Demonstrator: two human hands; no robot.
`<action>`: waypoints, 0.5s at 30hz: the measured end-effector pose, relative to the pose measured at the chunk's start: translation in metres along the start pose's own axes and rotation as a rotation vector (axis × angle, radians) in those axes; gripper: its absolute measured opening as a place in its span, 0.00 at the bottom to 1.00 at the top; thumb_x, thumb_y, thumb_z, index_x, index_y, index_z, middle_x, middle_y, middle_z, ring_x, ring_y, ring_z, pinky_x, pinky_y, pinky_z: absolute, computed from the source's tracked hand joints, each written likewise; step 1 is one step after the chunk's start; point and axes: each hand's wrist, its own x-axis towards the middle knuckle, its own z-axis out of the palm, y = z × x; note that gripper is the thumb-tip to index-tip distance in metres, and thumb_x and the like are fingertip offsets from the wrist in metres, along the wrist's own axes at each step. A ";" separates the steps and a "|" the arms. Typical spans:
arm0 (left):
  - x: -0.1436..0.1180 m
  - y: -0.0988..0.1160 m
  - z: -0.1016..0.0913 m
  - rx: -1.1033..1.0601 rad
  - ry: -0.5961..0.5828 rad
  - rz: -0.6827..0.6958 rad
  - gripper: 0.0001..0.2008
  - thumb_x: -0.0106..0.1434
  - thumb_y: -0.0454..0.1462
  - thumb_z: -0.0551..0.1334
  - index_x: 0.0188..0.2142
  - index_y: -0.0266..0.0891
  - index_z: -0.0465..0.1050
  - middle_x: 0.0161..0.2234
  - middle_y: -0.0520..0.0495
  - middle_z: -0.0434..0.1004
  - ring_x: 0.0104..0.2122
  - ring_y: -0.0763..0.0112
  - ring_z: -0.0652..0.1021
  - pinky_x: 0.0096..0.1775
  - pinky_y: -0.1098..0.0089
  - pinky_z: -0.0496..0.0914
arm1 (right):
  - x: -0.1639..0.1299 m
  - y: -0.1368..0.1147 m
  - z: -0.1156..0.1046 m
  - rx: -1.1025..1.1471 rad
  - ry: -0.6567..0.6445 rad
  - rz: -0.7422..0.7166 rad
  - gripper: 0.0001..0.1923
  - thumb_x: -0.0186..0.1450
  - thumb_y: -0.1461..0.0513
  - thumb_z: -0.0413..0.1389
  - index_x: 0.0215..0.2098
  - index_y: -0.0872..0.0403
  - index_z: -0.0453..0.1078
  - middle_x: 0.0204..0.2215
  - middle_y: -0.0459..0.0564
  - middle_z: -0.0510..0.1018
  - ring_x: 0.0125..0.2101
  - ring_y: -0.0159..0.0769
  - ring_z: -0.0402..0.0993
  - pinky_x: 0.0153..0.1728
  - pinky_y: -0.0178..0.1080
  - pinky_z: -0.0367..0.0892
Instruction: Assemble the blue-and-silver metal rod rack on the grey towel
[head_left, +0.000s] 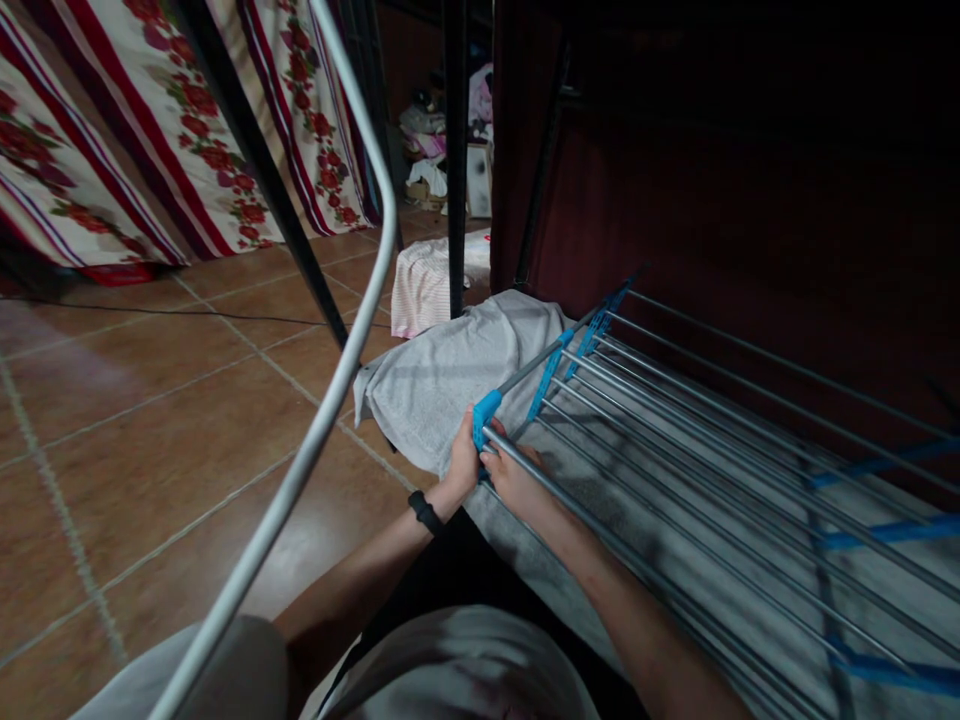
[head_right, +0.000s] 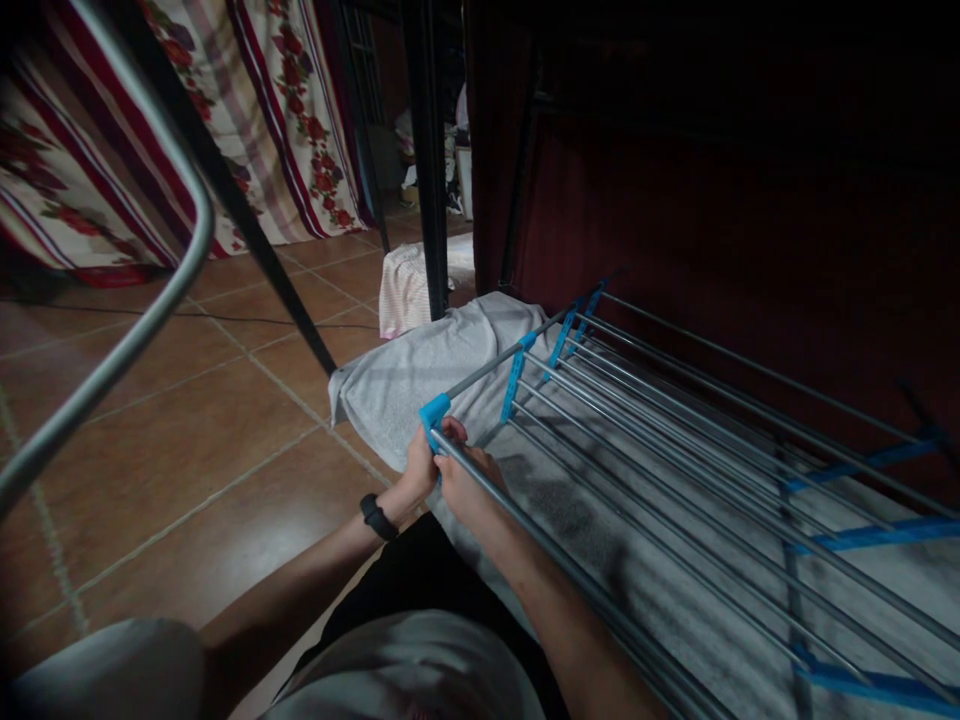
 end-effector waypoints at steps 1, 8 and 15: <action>-0.001 0.001 0.000 0.016 -0.014 0.010 0.24 0.66 0.57 0.58 0.26 0.41 0.71 0.24 0.49 0.74 0.26 0.67 0.73 0.34 0.67 0.70 | -0.003 -0.001 0.000 -0.035 0.024 -0.005 0.21 0.77 0.58 0.46 0.63 0.53 0.70 0.42 0.54 0.85 0.43 0.43 0.82 0.43 0.39 0.72; -0.004 0.003 -0.005 0.167 -0.112 0.043 0.32 0.70 0.58 0.48 0.24 0.38 0.72 0.21 0.47 0.73 0.20 0.72 0.68 0.25 0.71 0.64 | -0.031 -0.007 -0.002 -0.287 0.131 0.073 0.17 0.77 0.56 0.46 0.55 0.55 0.71 0.41 0.54 0.83 0.42 0.42 0.82 0.44 0.40 0.72; -0.008 0.024 0.003 0.163 -0.120 0.061 0.36 0.70 0.63 0.46 0.24 0.38 0.73 0.19 0.47 0.69 0.20 0.70 0.67 0.24 0.69 0.62 | -0.056 0.005 -0.005 -0.417 0.223 0.055 0.10 0.76 0.63 0.47 0.46 0.53 0.71 0.38 0.51 0.81 0.34 0.35 0.81 0.35 0.35 0.70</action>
